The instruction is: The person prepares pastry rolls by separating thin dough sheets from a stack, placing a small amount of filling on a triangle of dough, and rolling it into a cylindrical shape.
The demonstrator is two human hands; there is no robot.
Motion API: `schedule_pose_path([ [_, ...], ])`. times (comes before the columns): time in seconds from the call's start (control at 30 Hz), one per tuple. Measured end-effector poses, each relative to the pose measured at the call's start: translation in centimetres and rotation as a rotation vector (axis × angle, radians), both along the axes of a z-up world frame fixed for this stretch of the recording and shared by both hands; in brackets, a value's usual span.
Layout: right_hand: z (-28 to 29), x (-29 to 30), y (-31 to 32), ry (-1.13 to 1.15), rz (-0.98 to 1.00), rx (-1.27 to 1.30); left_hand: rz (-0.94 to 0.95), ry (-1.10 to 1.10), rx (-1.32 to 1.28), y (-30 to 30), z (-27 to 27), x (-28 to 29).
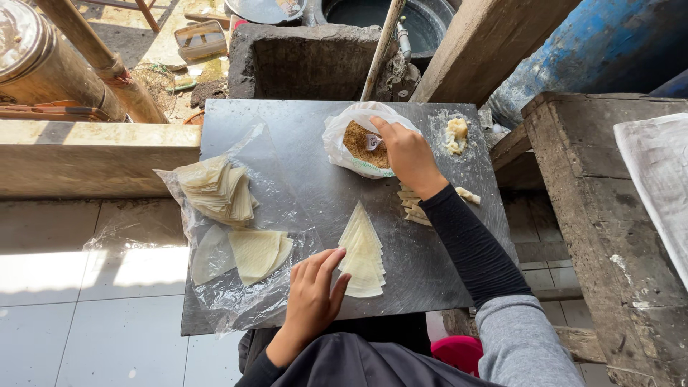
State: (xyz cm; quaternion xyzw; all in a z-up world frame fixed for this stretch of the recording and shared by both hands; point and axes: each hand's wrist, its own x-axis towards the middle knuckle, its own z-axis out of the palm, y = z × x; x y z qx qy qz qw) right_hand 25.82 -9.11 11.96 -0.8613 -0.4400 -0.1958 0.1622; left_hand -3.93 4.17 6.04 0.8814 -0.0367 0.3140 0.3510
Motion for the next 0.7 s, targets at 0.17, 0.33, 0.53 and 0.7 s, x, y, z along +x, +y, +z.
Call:
schedule_pose_path([
  [0.17,0.0,0.2,0.8,0.063,0.072,0.103,-0.042,0.191,-0.014,1.3,-0.7,-1.7],
  [0.33,-0.6,0.5,1.2,-0.098,0.056,0.067,-0.058,0.298,-0.011,0.7,-1.7,-2.1],
  [0.53,-0.5,0.6,1.4,-0.205,0.103,-0.052,-0.044,0.282,0.062,0.2,-1.5,-2.0],
  [0.7,-0.7,0.5,1.6,0.009,0.137,0.050,-0.060,0.359,0.013,-0.2,-1.7,-1.6],
])
